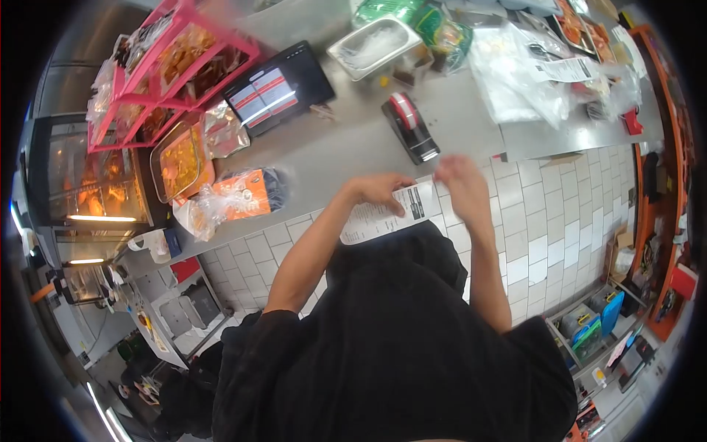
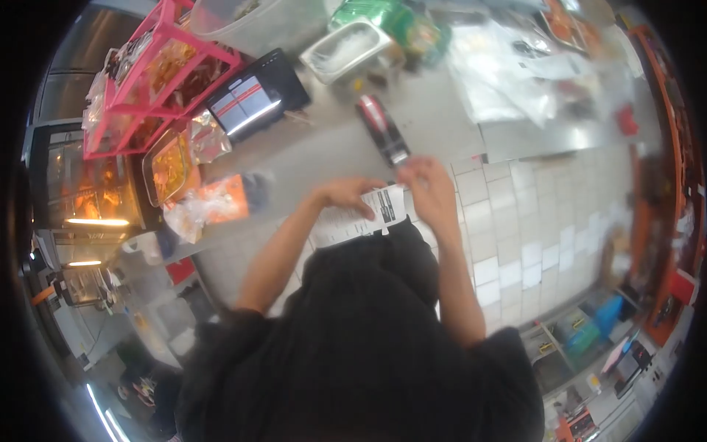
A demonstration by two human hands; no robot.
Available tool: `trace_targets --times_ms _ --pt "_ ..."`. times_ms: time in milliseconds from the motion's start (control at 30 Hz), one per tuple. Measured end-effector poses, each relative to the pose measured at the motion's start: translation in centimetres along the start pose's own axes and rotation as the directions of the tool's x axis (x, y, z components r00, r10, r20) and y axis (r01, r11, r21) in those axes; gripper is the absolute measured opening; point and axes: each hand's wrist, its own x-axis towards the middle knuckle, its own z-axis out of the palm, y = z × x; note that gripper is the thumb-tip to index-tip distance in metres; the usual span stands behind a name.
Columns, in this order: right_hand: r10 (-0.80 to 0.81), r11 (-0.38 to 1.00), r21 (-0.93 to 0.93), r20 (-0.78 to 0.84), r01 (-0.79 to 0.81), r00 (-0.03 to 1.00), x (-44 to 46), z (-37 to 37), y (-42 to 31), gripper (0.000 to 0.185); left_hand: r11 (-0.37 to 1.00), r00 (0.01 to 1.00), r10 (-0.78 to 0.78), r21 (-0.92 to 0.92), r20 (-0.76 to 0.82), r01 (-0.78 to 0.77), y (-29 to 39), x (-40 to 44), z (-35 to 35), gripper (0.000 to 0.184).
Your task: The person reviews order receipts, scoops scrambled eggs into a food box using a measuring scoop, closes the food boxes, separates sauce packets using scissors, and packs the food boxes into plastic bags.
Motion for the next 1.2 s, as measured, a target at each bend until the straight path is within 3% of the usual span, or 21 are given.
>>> trace_targets --times_ms 67,100,133,200,333,400,433,500,533,600,633,700,733,833,867,933,967,1067,1100,1133,1200 --pt "-0.037 0.999 -0.009 0.132 0.039 0.99 -4.8 -2.5 0.9 0.026 0.997 0.997 0.076 -0.022 0.003 -0.076 -1.1 1.6 0.1 0.069" --pt "0.095 0.995 0.02 0.171 -0.099 0.981 -6.2 -2.9 2.3 0.025 0.987 0.988 0.152 -0.057 -0.005 -0.152 -1.4 2.4 0.1 0.069" --pt "0.231 0.968 0.044 0.217 -0.246 0.949 -7.2 -2.7 4.2 0.024 0.986 0.988 0.153 -0.062 -0.003 -0.153 -0.7 2.3 0.3 0.069" --pt "0.301 0.947 0.043 0.219 -0.318 0.928 -7.6 -2.0 6.2 0.022 0.96 0.987 0.148 -0.248 0.064 -0.128 1.4 1.8 0.4 0.066" --pt "0.378 0.912 0.06 0.265 -0.407 0.887 -7.3 -2.9 7.3 0.021 0.945 0.998 0.039 -0.326 0.042 -0.024 0.8 3.2 -0.2 0.057" --pt "0.356 0.917 0.087 0.259 -0.389 0.898 -7.4 -3.5 7.5 0.023 0.957 0.916 -0.16 -0.286 -0.368 0.052 -0.5 4.7 0.5 0.052" --pt "0.343 0.919 0.112 0.249 -0.378 0.906 -7.3 -3.9 7.7 0.025 0.955 0.913 -0.16 -0.292 -0.375 0.047 -0.1 4.9 1.1 0.052" --pt "0.345 0.917 0.111 0.268 -0.384 0.9 -6.9 -3.9 8.5 0.024 0.774 0.778 -0.169 -0.57 -0.606 -0.276 0.5 5.3 2.3 0.063" --pt "0.353 0.911 0.114 0.278 -0.395 0.893 -6.9 -3.9 8.9 0.024 0.769 0.775 -0.175 -0.576 -0.608 -0.279 0.7 5.6 2.8 0.063" --pt "0.346 0.918 0.097 0.274 -0.384 0.897 -6.7 -4.1 9.1 0.022 0.814 0.616 -0.19 -0.473 -0.765 -0.337 1.1 6.2 3.7 0.06" --pt "0.335 0.926 0.086 0.264 -0.368 0.905 -6.4 -4.2 9.2 0.021 0.807 0.606 -0.195 -0.478 -0.771 -0.347 0.0 7.2 4.0 0.06" --pt "0.279 0.947 0.095 0.227 -0.306 0.933 -6.5 -4.3 9.3 0.019 0.967 0.476 -0.076 -0.18 -0.876 -0.179 -3.7 9.0 4.6 0.055" --pt "0.215 0.964 0.117 0.184 -0.239 0.959 -6.1 -4.0 9.4 0.018 0.964 0.443 -0.09 -0.189 -0.892 -0.185 -3.2 7.8 4.9 0.055" --pt "0.178 0.905 0.326 0.294 -0.274 0.939 -4.8 -1.6 5.7 0.018 0.739 0.488 -0.144 -0.421 -0.861 -0.526 -2.4 1.2 5.7 0.047" --pt "0.154 0.888 0.366 0.337 -0.28 0.929 -4.3 0.1 4.5 0.015 0.732 0.448 -0.175 -0.42 -0.877 -0.536 -3.7 -0.6 6.0 0.047" --pt "-0.1 0.915 0.394 0.426 -0.085 0.899 -3.0 5.2 4.1 0.013 0.587 0.241 -0.238 -0.337 -0.941 -0.736 -6.8 -4.2 6.3 0.04" --pt "-0.087 0.894 0.411 0.547 -0.177 0.832 -2.7 7.8 2.4 0.016 0.576 0.141 -0.301 -0.297 -0.943 -0.761 -8.7 -6.4 6.6 0.038" --pt "-0.233 0.914 0.381 0.775 -0.14 0.587 -1.9 16.8 -2.5 0.021 0.677 -0.208 -0.437 -0.167 -0.875 -0.717 -14.6 -13.0 7.9 0.039" --pt "-0.261 0.952 0.305 0.821 -0.005 0.508 -1.7 19.6 -3.8 0.016 0.745 -0.343 -0.431 -0.114 -0.835 -0.658 -17.8 -14.6 8.2 0.039" --pt "-0.265 0.952 0.305 0.821 0.003 0.507 -1.7 22.3 -5.3 0.016 0.703 -0.411 -0.447 -0.028 -0.794 -0.71 -21.2 -15.8 8.3 0.038" --pt "-0.152 0.978 0.195 0.91 -0.074 0.387 -1.7 27.2 -7.2 0.01 0.648 -0.418 -0.506 -0.012 -0.754 -0.762 -21.8 -19.3 7.4 0.035"
